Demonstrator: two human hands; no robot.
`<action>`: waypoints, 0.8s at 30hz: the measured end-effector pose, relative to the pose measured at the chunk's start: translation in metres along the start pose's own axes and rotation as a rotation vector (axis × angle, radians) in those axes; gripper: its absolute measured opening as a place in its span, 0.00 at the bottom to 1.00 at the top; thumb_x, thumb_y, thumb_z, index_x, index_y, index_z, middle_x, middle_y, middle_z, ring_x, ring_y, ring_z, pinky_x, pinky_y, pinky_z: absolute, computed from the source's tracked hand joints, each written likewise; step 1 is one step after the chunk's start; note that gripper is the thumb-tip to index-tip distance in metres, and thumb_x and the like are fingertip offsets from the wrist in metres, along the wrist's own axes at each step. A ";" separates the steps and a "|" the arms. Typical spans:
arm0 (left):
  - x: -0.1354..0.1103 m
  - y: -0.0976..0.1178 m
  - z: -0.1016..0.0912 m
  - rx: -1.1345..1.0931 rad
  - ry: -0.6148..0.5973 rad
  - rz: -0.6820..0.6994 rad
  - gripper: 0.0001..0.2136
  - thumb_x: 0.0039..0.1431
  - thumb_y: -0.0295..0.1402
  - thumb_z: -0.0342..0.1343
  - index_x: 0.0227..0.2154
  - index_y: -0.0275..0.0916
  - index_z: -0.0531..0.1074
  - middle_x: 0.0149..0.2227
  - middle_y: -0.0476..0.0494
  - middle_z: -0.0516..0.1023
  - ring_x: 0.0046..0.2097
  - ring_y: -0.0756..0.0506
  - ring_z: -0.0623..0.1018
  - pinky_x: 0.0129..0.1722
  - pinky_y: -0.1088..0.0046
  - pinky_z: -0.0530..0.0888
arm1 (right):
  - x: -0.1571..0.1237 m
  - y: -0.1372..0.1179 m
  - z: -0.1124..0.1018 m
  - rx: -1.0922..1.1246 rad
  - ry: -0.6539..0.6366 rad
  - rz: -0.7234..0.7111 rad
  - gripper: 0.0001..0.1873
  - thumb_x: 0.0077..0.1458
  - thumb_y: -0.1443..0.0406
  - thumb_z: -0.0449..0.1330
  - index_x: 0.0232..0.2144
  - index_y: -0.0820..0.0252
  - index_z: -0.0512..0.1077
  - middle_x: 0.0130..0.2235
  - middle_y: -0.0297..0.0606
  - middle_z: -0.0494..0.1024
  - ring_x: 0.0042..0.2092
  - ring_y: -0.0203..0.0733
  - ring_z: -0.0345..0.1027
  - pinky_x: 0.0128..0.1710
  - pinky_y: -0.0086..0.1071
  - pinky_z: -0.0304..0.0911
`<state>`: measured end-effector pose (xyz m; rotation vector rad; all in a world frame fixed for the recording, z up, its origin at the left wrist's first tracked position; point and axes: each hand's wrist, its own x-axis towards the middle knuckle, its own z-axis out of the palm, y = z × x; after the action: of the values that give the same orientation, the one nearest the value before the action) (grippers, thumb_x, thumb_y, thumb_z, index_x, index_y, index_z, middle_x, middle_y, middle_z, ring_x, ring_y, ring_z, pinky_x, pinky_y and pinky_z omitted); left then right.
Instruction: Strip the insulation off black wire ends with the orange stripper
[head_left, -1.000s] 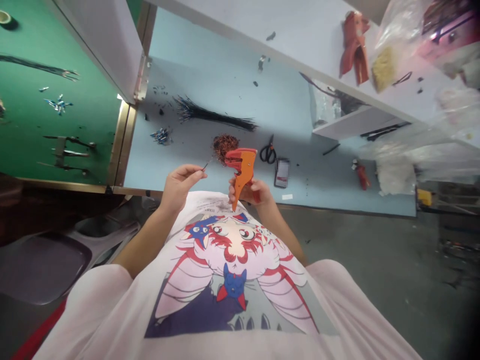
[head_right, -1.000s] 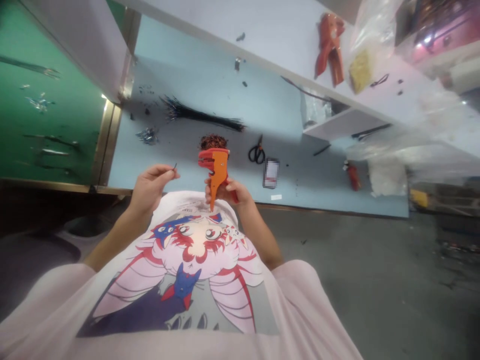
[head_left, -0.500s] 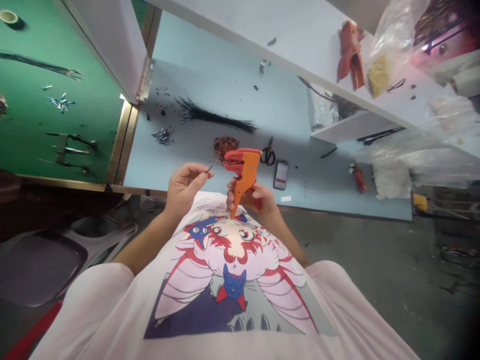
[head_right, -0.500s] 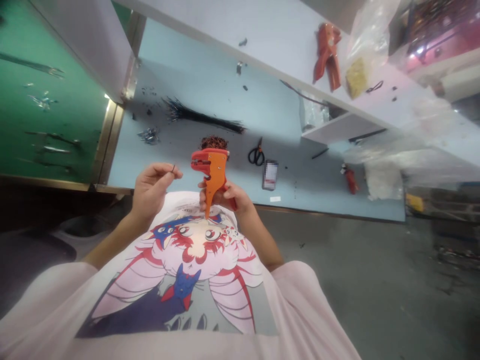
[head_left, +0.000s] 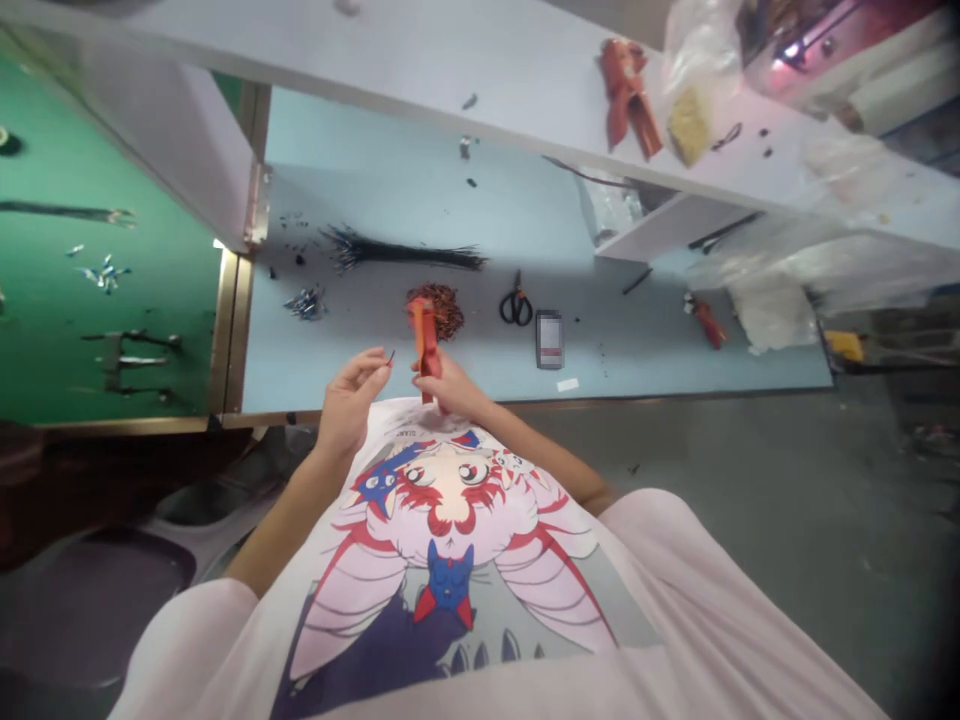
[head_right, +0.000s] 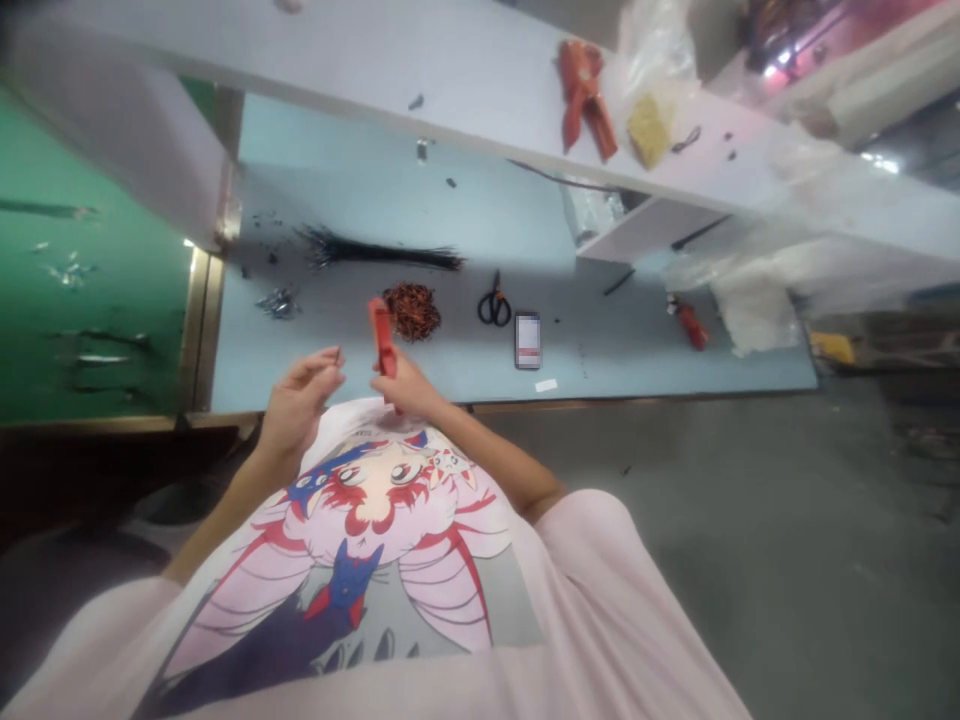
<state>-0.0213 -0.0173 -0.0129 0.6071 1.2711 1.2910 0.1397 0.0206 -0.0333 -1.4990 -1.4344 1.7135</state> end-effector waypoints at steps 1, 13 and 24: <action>0.000 -0.003 0.002 -0.024 -0.030 -0.041 0.10 0.42 0.35 0.66 0.28 0.38 0.74 0.49 0.44 0.73 0.44 0.50 0.75 0.46 0.73 0.72 | 0.001 0.000 0.007 -0.118 0.047 -0.083 0.24 0.43 0.65 0.57 0.45 0.61 0.63 0.43 0.42 0.71 0.43 0.47 0.67 0.47 0.45 0.64; 0.013 -0.016 0.008 0.045 0.119 -0.205 0.15 0.39 0.39 0.67 0.29 0.38 0.71 0.31 0.53 0.73 0.27 0.56 0.72 0.25 0.82 0.72 | 0.002 0.013 -0.006 -0.365 -0.146 -0.487 0.21 0.59 0.57 0.55 0.53 0.58 0.66 0.50 0.42 0.74 0.49 0.44 0.68 0.50 0.37 0.62; -0.006 0.003 0.028 0.120 0.232 -0.167 0.14 0.39 0.37 0.68 0.27 0.39 0.72 0.29 0.55 0.74 0.25 0.57 0.72 0.25 0.83 0.72 | 0.106 0.068 -0.185 -0.618 0.578 0.256 0.25 0.59 0.66 0.52 0.53 0.81 0.58 0.56 0.70 0.60 0.60 0.56 0.52 0.58 0.48 0.49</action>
<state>0.0046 -0.0135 0.0001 0.4325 1.5647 1.1764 0.2934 0.1601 -0.1164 -2.3409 -1.5464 0.8276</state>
